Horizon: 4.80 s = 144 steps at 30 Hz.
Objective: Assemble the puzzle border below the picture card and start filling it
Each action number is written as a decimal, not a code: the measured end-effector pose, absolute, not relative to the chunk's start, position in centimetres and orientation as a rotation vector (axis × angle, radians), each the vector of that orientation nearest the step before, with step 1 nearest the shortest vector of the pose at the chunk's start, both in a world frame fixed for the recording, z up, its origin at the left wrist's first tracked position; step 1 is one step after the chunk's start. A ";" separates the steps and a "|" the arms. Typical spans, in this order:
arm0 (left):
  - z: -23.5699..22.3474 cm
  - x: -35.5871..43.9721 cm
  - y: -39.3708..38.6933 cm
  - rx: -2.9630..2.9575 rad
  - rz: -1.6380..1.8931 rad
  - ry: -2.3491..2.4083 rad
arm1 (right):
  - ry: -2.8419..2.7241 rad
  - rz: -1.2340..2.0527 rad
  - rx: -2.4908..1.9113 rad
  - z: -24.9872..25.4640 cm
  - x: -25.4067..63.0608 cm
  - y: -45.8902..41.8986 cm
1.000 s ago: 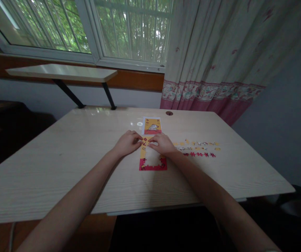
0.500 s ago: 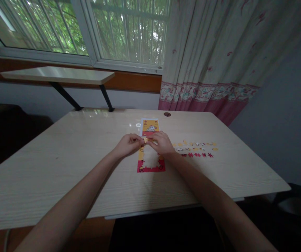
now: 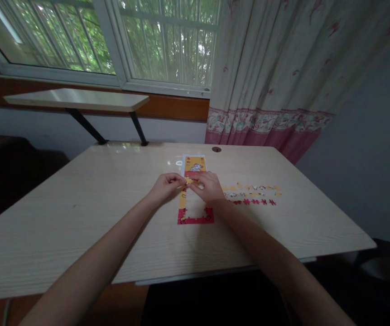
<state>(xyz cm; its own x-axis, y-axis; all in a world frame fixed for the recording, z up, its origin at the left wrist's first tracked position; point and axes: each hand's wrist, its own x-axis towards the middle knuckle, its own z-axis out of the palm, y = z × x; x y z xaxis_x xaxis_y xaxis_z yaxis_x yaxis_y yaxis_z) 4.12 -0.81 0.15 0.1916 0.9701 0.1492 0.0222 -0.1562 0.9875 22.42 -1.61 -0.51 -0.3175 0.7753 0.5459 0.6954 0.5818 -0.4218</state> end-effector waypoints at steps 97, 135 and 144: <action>-0.2 1.6 0.1 2.554 0.749 1.557 | -2.267 0.229 -1.839 1.8 39.3 -0.8; 0.0 1.8 -0.1 2.531 0.756 1.517 | -2.328 0.562 -1.700 2.4 43.1 -3.8; -0.3 1.6 0.1 2.561 0.757 1.518 | -2.286 0.498 -1.600 1.7 44.0 -3.9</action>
